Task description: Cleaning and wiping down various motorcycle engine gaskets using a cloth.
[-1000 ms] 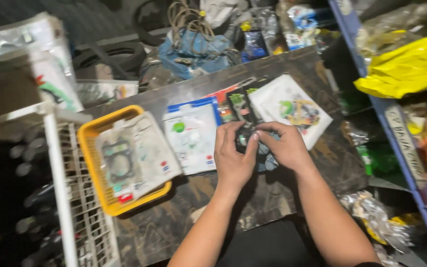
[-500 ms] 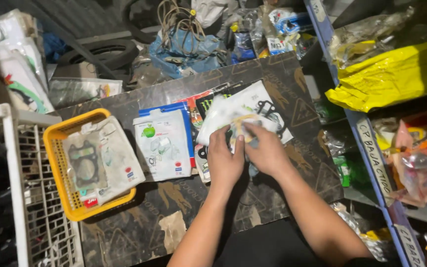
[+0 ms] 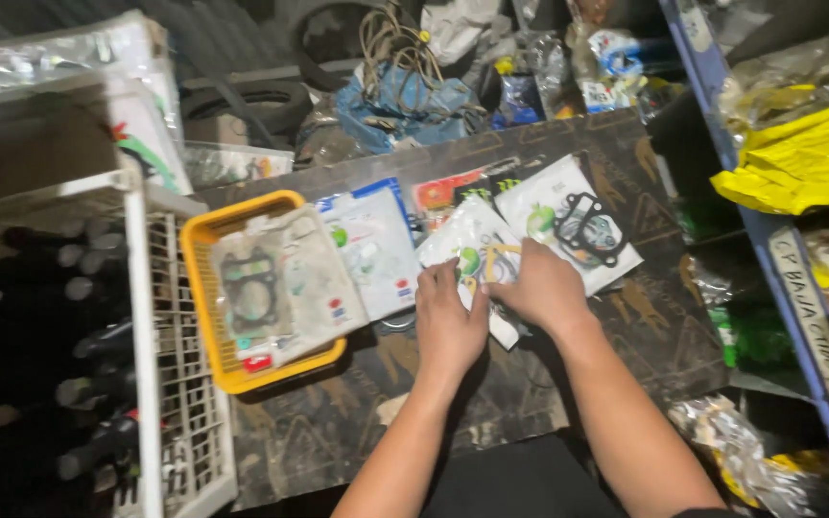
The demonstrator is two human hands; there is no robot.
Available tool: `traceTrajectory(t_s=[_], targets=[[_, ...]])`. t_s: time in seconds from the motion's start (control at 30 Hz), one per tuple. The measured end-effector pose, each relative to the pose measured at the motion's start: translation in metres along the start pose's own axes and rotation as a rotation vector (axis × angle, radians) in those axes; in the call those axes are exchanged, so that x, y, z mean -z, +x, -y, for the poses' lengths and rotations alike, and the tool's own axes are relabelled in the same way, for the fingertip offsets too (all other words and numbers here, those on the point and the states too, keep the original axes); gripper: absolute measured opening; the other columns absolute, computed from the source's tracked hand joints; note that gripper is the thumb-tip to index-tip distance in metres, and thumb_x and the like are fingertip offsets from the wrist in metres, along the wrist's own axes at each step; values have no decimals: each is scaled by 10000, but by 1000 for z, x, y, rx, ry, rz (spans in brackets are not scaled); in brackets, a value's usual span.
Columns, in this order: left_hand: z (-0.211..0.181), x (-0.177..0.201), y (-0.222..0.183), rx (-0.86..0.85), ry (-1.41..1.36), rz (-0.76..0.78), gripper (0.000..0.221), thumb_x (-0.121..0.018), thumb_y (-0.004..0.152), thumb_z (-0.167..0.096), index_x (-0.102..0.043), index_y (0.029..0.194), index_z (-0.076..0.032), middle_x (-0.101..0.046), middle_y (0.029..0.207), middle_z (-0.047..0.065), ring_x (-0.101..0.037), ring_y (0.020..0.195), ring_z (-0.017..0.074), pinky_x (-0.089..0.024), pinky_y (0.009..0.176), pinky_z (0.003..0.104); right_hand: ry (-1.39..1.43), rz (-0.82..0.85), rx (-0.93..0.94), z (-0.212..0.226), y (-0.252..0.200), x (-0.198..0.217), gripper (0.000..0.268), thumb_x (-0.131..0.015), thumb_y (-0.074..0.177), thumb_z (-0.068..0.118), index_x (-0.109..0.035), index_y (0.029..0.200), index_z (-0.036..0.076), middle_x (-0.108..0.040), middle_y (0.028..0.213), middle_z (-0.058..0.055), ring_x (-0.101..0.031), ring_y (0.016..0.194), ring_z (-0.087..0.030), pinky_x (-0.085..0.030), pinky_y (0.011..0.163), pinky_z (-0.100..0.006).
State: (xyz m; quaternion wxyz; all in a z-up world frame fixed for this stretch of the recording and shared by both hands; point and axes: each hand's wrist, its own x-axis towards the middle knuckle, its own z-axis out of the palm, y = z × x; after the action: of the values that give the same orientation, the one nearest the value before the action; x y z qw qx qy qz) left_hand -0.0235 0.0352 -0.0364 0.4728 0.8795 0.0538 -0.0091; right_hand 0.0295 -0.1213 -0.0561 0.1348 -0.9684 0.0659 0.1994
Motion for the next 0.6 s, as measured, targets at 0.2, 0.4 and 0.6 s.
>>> traceTrajectory(t_s=[0.2, 0.4, 0.6], targets=[[20, 12, -13, -62, -19, 40, 662, -711, 876, -300, -491, 1403, 34, -453, 1316, 293, -508, 1203, 593, -452, 1008, 619, 16, -53, -111, 19, -19, 12, 860, -846, 712, 604, -670, 1235, -56, -727, 1153, -284, -681, 1158, -478, -534, 976, -582], [8, 12, -20, -81, -137, 36, 646, -712, 890, -276, -477, 1427, -4, -420, 1366, 246, -429, 1294, 520, -370, 1101, 573, 192, -82, -116, 6, -24, 21, 543, -825, 817, 457, -710, 1110, 15, -734, 1106, -248, -669, 1165, -463, -510, 1008, -541], [-14, 15, -21, -21, -140, -8, 658, -726, 873, -261, -476, 1431, -18, -405, 1387, 241, -406, 1319, 501, -345, 1114, 576, 277, -30, -19, -9, -16, 46, 418, -785, 857, 382, -733, 1086, 36, -771, 1017, -195, -695, 1121, -425, -533, 950, -524]])
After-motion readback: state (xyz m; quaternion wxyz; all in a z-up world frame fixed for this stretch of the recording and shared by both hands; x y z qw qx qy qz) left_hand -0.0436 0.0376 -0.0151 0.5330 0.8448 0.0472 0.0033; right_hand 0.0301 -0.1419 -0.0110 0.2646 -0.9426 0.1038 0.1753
